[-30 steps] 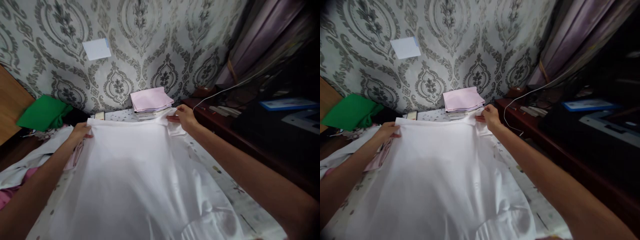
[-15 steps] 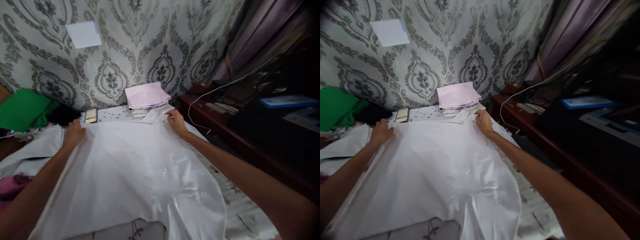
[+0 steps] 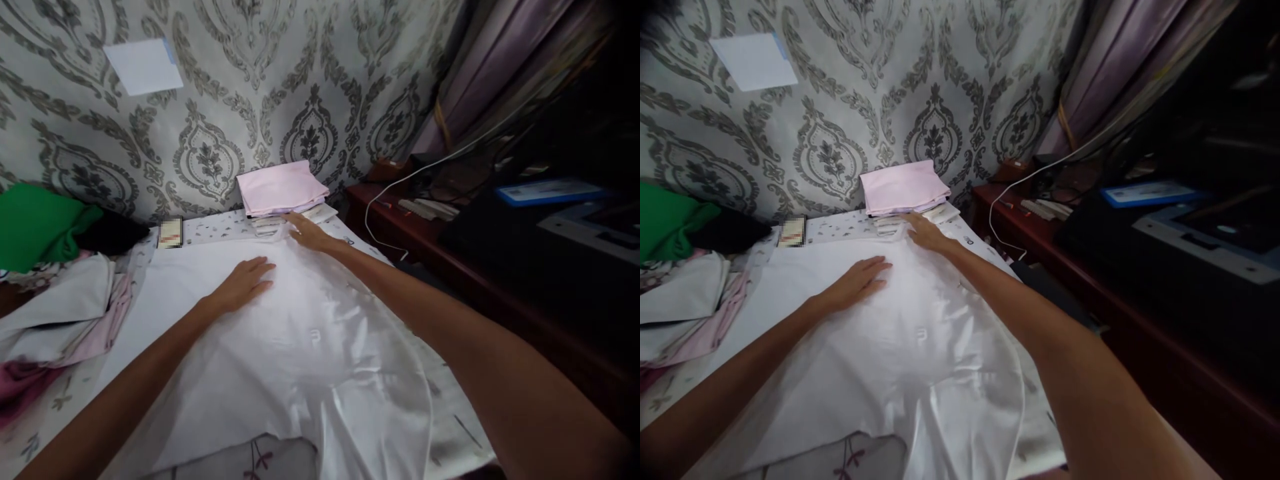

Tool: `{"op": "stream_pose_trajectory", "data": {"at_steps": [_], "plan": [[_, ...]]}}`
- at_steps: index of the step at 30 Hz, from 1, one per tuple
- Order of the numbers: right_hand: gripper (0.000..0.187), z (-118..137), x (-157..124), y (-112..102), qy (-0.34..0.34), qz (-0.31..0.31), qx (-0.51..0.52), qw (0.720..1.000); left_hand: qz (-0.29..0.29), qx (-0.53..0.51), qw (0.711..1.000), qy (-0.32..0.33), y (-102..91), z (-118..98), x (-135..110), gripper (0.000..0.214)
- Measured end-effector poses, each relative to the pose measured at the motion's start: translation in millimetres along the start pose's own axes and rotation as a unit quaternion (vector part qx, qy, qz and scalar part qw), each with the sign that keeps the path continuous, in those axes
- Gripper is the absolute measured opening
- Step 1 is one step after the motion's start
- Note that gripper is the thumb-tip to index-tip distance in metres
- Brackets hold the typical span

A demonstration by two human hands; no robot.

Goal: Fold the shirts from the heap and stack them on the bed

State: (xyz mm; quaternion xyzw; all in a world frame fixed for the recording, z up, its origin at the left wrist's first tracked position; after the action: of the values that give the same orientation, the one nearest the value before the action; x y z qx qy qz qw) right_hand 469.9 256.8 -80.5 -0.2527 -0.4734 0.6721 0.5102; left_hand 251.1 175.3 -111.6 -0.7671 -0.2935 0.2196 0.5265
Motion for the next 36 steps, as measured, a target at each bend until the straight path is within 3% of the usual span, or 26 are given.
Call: {"op": "stream_pose_trajectory", "data": {"at_steps": [3, 7, 11, 15, 22, 26, 29, 32, 36], "plan": [[0.044, -21.5, -21.7, -15.5, 0.102, -0.041, 0.004, 0.994, 0.014, 0.017, 0.999, -0.049, 2.4, 13.5, -12.5, 0.054], [0.027, -52.3, -94.0, -28.4, 0.246, -0.075, -0.002, 0.966, -0.005, 0.027, 0.996, -0.085, -0.2, 33.2, -25.6, 0.055], [0.029, -56.1, -150.3, -22.7, 0.315, -0.073, 0.060, 0.944, -0.035, 0.035, 0.996, -0.079, 2.8, 29.4, -21.0, 0.053], [0.031, -41.4, -149.9, -11.3, 0.325, -0.078, 0.239, 0.912, -0.042, 0.035, 0.998, -0.034, 12.3, -5.7, -7.2, 0.050], [0.016, -35.3, -122.1, -7.3, 0.292, -0.106, 0.377, 0.872, -0.001, 0.002, 0.999, 0.042, 23.9, -77.6, 3.5, 0.045], [0.022, -56.0, -136.4, -14.9, 0.305, -0.180, 0.353, 0.866, 0.024, -0.003, 0.998, 0.050, 28.7, -88.2, 11.9, 0.046], [0.033, -69.8, -151.7, -24.8, 0.305, -0.234, 0.296, 0.874, 0.005, -0.009, 0.998, 0.064, 27.4, -90.2, 30.0, 0.045], [0.035, -74.3, -166.1, -28.9, 0.307, -0.241, 0.244, 0.888, -0.018, -0.007, 0.999, 0.049, 20.3, -93.7, 62.0, 0.040], [0.020, -62.2, -192.9, -22.3, 0.316, -0.212, 0.197, 0.904, -0.027, 0.051, 0.998, -0.012, 5.8, -99.5, 117.6, 0.039]]}}
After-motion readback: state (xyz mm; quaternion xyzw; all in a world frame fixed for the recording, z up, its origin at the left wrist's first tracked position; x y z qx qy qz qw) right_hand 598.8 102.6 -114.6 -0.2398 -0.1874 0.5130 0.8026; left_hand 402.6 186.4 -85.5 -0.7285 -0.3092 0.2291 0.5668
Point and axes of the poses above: each hand's wrist, its own x-axis towards the middle knuckle, its own y-axis out of the palm, z = x × y, the point moved 4 cm from there along x, towards the middle knuckle, and after that the axes turned 6 degrees about z, right-handed, at the moved point
